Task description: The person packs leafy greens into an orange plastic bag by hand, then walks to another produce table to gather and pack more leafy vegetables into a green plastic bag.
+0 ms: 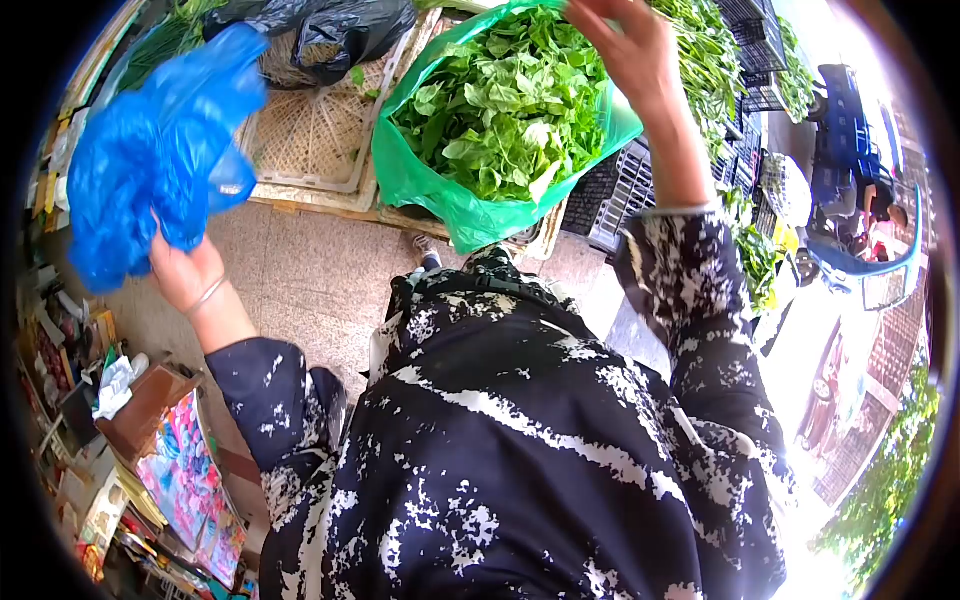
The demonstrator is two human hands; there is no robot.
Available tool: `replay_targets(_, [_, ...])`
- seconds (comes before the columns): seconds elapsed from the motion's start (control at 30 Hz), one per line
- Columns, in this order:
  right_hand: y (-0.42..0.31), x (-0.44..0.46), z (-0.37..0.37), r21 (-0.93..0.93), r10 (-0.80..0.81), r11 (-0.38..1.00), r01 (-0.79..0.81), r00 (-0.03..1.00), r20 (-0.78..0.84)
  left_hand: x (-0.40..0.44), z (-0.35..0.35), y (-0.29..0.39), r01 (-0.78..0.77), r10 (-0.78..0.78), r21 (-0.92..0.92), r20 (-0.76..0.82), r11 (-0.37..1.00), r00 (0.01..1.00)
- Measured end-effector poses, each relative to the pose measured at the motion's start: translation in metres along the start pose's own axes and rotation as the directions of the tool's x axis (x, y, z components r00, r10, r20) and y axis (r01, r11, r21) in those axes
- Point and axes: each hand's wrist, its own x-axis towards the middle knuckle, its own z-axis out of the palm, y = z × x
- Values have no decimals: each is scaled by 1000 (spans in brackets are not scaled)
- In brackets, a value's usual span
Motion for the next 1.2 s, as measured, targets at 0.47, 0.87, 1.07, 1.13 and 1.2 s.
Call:
replay_targets(0.47, [22,-136,105,-452,492,704,-548,835,-246,77,-106,-221,-112,-641,983,-6,-144,768])
replay_targets(0.87, [47,-142,82,583,775,544,-603,627,-74,64,-16,-223,-232,-399,968,250,93,882])
replay_targets(1.07, [68,-155,60,787,796,303,-538,597,102,-4,92,-172,4,-502,693,518,721,692])
replay_targets(1.13, [69,-153,57,809,786,274,-521,606,124,-41,131,-148,117,-679,711,591,694,437])
replay_targets(1.2, [70,-153,58,843,771,215,-494,615,164,-74,154,-142,147,-790,780,576,608,210])
